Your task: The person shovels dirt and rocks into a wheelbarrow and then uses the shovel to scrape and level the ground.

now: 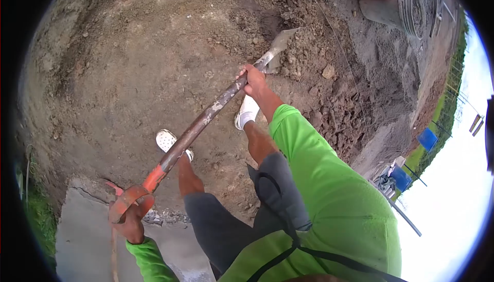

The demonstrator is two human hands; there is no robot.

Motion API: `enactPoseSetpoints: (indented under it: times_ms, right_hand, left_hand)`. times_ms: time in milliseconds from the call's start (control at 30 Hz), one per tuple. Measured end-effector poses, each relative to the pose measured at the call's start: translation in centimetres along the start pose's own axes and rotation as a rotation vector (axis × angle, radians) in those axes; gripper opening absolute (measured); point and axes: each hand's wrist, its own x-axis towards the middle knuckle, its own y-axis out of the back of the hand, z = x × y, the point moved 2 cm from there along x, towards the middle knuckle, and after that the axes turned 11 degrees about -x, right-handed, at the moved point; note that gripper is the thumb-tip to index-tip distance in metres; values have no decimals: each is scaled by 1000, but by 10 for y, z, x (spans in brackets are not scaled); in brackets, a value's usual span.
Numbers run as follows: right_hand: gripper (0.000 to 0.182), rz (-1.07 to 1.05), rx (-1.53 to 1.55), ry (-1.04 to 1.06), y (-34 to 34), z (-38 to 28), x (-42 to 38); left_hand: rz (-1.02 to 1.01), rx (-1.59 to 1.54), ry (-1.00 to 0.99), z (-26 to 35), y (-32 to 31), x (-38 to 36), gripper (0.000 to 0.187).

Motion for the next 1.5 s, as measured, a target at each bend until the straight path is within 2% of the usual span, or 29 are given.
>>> enactPoseSetpoints:
  times_ms: [67, 133, 200, 267, 333, 400, 467, 500, 533, 600, 667, 700, 767, 867, 933, 1033, 1067, 1167, 1200, 1267, 1333, 1433, 1500]
  right_hand:
    - [10, 134, -18, -24, 88, 12, 5]
    - [10, 228, -56, -35, 138, 15, -21]
    - [9, 249, -79, -48, 145, 24, -36]
    - [9, 227, -76, -49, 107, 34, -37]
    - [9, 59, -26, -24, 28, 25, -48]
    - [11, -47, -120, 12, -53, 16, -29]
    - [11, -186, -155, 60, -130, -10, -10]
    - [11, -175, -213, 74, -162, -25, 8]
    - [13, -227, -215, 117, -186, -36, 38]
    - [28, -313, -220, 114, -197, -79, 62]
    - [15, -277, -130, 127, -168, -107, 89]
    - [9, -247, -88, 132, -148, -118, 101]
    - [8, -234, 58, 123, -127, -145, 82]
    - [9, -244, 180, 114, -117, -175, 60]
    - [9, -243, 172, 99, -114, -185, 53]
    - [8, -201, 230, 106, -81, -178, 40]
    - [8, -187, 233, 115, -62, -176, 34]
    - [4, -173, 229, 103, 31, -147, 49]
    - [5, -107, 203, 80, 70, -131, 51]
    - [9, 17, 158, 68, 146, -98, 40]
    - [10, 201, 73, 27, 187, -74, 13]
    - [12, 184, 222, -36, 174, -39, -15]
    - [12, 9, 325, -31, 122, -20, -27]
  left_hand:
    - [-280, 218, -253, 6, -38, -26, 12]
    - [-324, 214, -235, -8, -42, -53, 13]
    - [-190, 63, -65, -53, -16, -68, 12]
    - [-39, -51, 59, -67, 9, -69, 11]
    - [117, -128, 168, -63, 26, -67, 9]
    - [88, -125, 77, -31, 25, -50, 10]
    - [280, -165, -13, -19, 10, -32, 23]
    - [279, -163, -56, -8, -7, -20, 23]
    - [279, -162, -101, 2, -28, -6, 22]
    - [279, -138, -162, 0, -56, 22, 21]
    - [268, -90, -185, -10, -69, 52, 20]
    - [192, -26, -219, 7, -94, 53, 19]
    - [21, 92, -289, 65, -148, 50, 16]
    - [-130, 146, -471, 114, -163, 44, 22]
    - [-147, 238, -521, 145, -174, 38, 24]
    - [-73, 250, -401, 160, -174, 23, 20]
    - [-148, 170, -412, 142, -156, 22, 12]
    - [-140, 242, -430, 82, -137, 5, 3]
    - [-175, 292, -469, 67, -143, -8, 6]
    - [-266, 342, -387, 50, -157, -33, 9]
    - [-321, 268, -511, 32, -158, -50, 1]
    - [-240, 203, -98, -10, -103, -65, 12]
    - [-75, 69, -43, 18, -86, -72, 20]
